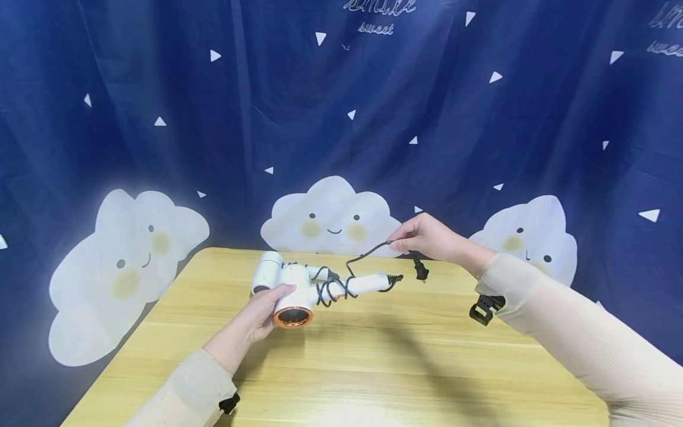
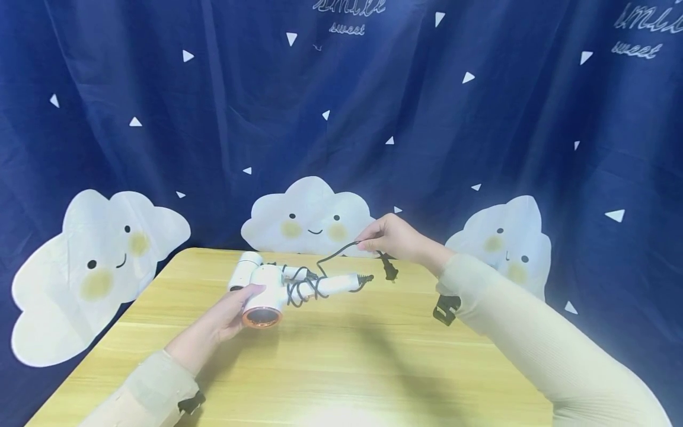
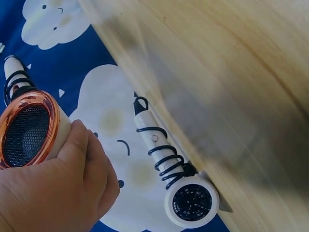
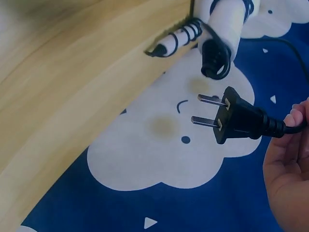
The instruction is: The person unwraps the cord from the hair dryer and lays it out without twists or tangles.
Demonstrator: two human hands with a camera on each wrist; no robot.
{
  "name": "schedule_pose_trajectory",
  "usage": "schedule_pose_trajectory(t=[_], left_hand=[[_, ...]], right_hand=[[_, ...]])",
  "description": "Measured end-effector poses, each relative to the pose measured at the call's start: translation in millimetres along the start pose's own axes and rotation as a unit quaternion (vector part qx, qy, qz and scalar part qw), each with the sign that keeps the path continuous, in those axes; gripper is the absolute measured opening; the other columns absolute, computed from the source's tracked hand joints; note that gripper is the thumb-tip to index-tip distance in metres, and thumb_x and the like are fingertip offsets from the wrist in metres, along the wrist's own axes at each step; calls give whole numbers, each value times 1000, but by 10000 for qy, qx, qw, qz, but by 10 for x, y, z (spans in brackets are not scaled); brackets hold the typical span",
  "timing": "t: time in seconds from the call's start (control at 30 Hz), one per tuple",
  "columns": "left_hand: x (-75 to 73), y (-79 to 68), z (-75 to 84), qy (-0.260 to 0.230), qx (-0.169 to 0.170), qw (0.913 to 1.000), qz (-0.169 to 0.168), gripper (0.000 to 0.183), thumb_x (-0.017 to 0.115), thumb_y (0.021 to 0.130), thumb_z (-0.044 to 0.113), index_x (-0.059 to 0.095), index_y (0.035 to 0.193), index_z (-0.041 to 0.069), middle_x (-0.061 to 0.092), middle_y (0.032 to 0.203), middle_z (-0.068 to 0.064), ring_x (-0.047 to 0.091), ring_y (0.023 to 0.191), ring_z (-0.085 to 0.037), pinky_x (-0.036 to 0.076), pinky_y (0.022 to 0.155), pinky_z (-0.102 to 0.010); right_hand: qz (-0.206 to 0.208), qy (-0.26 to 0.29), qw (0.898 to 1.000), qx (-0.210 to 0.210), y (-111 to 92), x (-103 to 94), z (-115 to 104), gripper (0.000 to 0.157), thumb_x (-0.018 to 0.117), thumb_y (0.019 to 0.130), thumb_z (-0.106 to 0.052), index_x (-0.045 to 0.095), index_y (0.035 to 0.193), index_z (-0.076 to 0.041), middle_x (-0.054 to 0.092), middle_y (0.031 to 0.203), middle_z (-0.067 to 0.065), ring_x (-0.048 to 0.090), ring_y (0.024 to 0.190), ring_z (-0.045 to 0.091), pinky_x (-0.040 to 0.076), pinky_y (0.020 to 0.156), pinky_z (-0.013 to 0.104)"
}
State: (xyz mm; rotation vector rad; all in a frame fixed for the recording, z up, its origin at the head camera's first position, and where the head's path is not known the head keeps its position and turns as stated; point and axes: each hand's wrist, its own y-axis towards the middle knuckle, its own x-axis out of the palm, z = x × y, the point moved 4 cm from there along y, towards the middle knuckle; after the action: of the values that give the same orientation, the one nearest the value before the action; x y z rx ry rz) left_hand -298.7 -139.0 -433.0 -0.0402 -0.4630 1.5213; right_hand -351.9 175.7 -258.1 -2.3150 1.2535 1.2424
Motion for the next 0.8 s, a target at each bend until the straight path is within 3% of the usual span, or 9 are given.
schedule_pose_trajectory(t=[0.13, 0.2, 0.27, 0.37, 0.47, 0.6, 0.7, 0.73, 0.8], left_hand=[[2, -8, -7, -40, 16, 10000, -45, 62, 66, 80, 28, 38, 123, -7, 57, 105, -16, 63, 88, -22, 52, 81, -34], [0, -11, -7, -71, 29, 9999, -65, 61, 66, 80, 26, 38, 123, -8, 58, 104, -15, 63, 88, -22, 52, 81, -34], [-5, -14, -4, -110, 54, 9999, -83, 60, 65, 80, 25, 38, 123, -8, 58, 103, -15, 63, 88, -22, 52, 81, -34], [-14, -20, 1, -105, 67, 9999, -113, 59, 64, 81, 25, 38, 123, -8, 58, 103, -14, 63, 88, -22, 52, 81, -34], [-18, -27, 9, -63, 78, 9998, -183, 59, 64, 82, 25, 38, 124, -8, 59, 104, -14, 63, 89, -22, 52, 82, -34], [-18, -32, 19, -33, 76, 9995, -292, 60, 64, 82, 26, 37, 124, -8, 59, 104, -14, 63, 90, -22, 52, 82, -34], [-22, -38, 25, -46, 63, 9995, -313, 61, 64, 82, 26, 36, 125, -8, 59, 104, -14, 63, 90, -22, 52, 82, -33], [-25, -39, 27, -50, 63, 9995, -319, 62, 64, 82, 26, 36, 125, -8, 59, 104, -14, 63, 90, -22, 52, 82, -33], [-28, -39, 25, -49, 57, 9994, -330, 61, 64, 82, 26, 35, 125, -8, 58, 104, -15, 63, 90, -22, 52, 82, -33]], right_hand=[[75, 3, 10000, 64, 84, -6, 91, 15, 69, 82, -17, 73, 95, -9, 66, 72, 0, 57, 66, 21, 49, 68, 32], [70, -31, 9999, 101, 122, -5, 137, 15, 69, 82, -18, 73, 95, -10, 65, 70, 0, 54, 65, 22, 46, 75, 34], [58, -32, 9999, 97, 163, -4, 179, 14, 68, 82, -20, 73, 94, -13, 64, 69, 3, 53, 64, 23, 38, 93, 37], [23, -2, 10000, 77, 226, 2, 246, 13, 68, 82, -21, 73, 92, -15, 63, 68, 6, 53, 65, 25, 37, 93, 43], [56, -127, 9999, 81, 290, 17, 318, 12, 68, 83, -22, 73, 92, -17, 63, 68, 3, 55, 66, 21, 27, 103, 45], [61, -118, 9997, 201, 357, 72, 424, 16, 68, 83, -21, 73, 96, -12, 64, 70, 1, 55, 66, 20, 28, 103, 42], [28, 119, 9996, 268, 397, 125, 494, 18, 69, 82, -19, 73, 97, -9, 64, 72, 3, 52, 64, 21, 46, 75, 35], [31, 192, 9994, 286, 408, 142, 514, 18, 69, 82, -18, 73, 97, -9, 64, 73, 6, 51, 64, 21, 46, 65, 34], [87, 230, 9994, 256, 427, 176, 542, 16, 70, 82, -18, 74, 95, -9, 64, 72, 7, 50, 62, 20, 46, 60, 31]])
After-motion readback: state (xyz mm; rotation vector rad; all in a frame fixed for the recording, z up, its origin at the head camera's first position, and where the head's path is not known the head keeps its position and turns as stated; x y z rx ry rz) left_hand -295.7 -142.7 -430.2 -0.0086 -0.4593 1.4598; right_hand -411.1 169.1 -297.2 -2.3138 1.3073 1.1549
